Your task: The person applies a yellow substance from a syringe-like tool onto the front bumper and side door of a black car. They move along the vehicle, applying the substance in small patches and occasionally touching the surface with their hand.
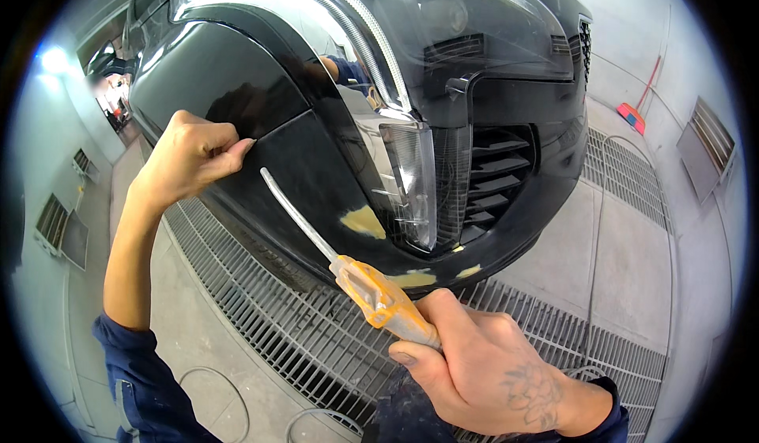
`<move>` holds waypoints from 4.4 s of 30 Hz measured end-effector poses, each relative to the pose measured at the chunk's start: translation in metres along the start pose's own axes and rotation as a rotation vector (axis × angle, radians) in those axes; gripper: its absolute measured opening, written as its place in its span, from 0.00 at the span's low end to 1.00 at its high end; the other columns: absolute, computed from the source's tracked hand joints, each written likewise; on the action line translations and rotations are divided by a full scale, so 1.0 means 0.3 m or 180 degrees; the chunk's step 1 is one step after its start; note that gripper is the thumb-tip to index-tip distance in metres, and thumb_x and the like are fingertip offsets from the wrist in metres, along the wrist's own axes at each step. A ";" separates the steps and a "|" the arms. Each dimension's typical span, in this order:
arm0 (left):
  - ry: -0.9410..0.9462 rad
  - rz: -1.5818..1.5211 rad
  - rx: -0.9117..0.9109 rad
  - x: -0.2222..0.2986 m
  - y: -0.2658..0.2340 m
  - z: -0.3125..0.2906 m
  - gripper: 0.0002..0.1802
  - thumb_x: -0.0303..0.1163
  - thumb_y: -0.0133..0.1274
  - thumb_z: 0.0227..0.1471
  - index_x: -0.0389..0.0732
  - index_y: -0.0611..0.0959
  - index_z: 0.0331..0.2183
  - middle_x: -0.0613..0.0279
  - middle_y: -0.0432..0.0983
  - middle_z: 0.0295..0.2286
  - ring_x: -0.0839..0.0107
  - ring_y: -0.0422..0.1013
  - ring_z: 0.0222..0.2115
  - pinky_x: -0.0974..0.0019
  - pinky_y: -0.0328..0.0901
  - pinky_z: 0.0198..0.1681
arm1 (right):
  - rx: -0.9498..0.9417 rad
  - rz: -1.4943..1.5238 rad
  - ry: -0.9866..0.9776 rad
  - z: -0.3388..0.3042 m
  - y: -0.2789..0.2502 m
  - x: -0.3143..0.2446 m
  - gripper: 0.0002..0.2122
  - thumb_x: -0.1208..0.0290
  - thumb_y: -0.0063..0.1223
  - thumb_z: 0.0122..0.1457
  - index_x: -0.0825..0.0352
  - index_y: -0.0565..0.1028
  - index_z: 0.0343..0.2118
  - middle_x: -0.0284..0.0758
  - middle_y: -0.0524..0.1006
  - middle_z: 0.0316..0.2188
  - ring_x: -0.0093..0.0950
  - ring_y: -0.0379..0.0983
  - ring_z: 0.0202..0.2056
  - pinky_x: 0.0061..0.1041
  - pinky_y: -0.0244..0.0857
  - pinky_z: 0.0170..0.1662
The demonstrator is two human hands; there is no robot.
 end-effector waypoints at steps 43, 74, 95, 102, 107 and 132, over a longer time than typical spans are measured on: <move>0.0603 0.0153 -0.0023 0.060 0.004 0.106 0.23 0.33 0.66 0.56 0.34 0.77 0.16 0.52 0.61 0.12 0.55 0.59 0.13 0.60 0.58 0.19 | 0.0313 -0.0156 0.0139 0.088 -0.053 -0.036 0.14 0.66 0.52 0.73 0.74 0.66 0.37 0.40 0.67 0.12 0.41 0.69 0.12 0.38 0.59 0.18; -0.0249 0.0257 -0.0294 -0.021 -0.024 0.015 0.22 0.32 0.66 0.50 0.33 0.75 0.14 0.49 0.61 0.12 0.50 0.61 0.13 0.57 0.59 0.21 | 0.0395 -0.0217 0.0309 0.046 -0.102 0.003 0.13 0.65 0.50 0.73 0.73 0.67 0.38 0.43 0.70 0.14 0.45 0.72 0.15 0.40 0.62 0.21; 0.0177 0.0135 0.0628 0.039 -0.035 0.023 0.23 0.32 0.68 0.55 0.36 0.74 0.17 0.56 0.63 0.12 0.57 0.61 0.13 0.61 0.58 0.19 | 0.0283 -0.0260 0.0311 0.040 -0.077 -0.036 0.14 0.64 0.50 0.73 0.73 0.68 0.36 0.44 0.71 0.15 0.45 0.73 0.16 0.42 0.62 0.23; -0.0397 0.0230 0.0169 -0.052 -0.021 -0.083 0.16 0.28 0.66 0.51 0.35 0.77 0.19 0.54 0.67 0.13 0.56 0.65 0.13 0.59 0.62 0.21 | 0.0210 -0.0445 0.0339 0.056 -0.075 -0.053 0.15 0.63 0.49 0.74 0.72 0.68 0.37 0.44 0.71 0.15 0.45 0.73 0.17 0.41 0.63 0.24; -0.1171 0.0035 0.0688 -0.196 -0.009 -0.380 0.07 0.25 0.65 0.52 0.34 0.82 0.29 0.55 0.77 0.22 0.65 0.73 0.20 0.64 0.67 0.27 | 0.0303 -0.0277 0.0349 0.025 -0.078 -0.073 0.14 0.63 0.48 0.74 0.73 0.69 0.39 0.44 0.72 0.15 0.45 0.73 0.18 0.40 0.63 0.24; -0.2287 0.0384 0.2574 -0.144 0.158 -0.642 0.20 0.36 0.58 0.57 0.44 0.87 0.51 0.51 0.69 0.46 0.55 0.68 0.48 0.52 0.62 0.55 | -0.0036 -0.0412 0.0081 0.101 0.077 -0.181 0.14 0.63 0.49 0.73 0.73 0.69 0.39 0.48 0.73 0.16 0.47 0.75 0.19 0.43 0.65 0.26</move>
Point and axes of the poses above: each hand's wrist, its own z-axis towards the middle knuckle, its own y-axis out of the palm, x = y × z, the point moved 10 cm from there along z, towards the middle knuckle
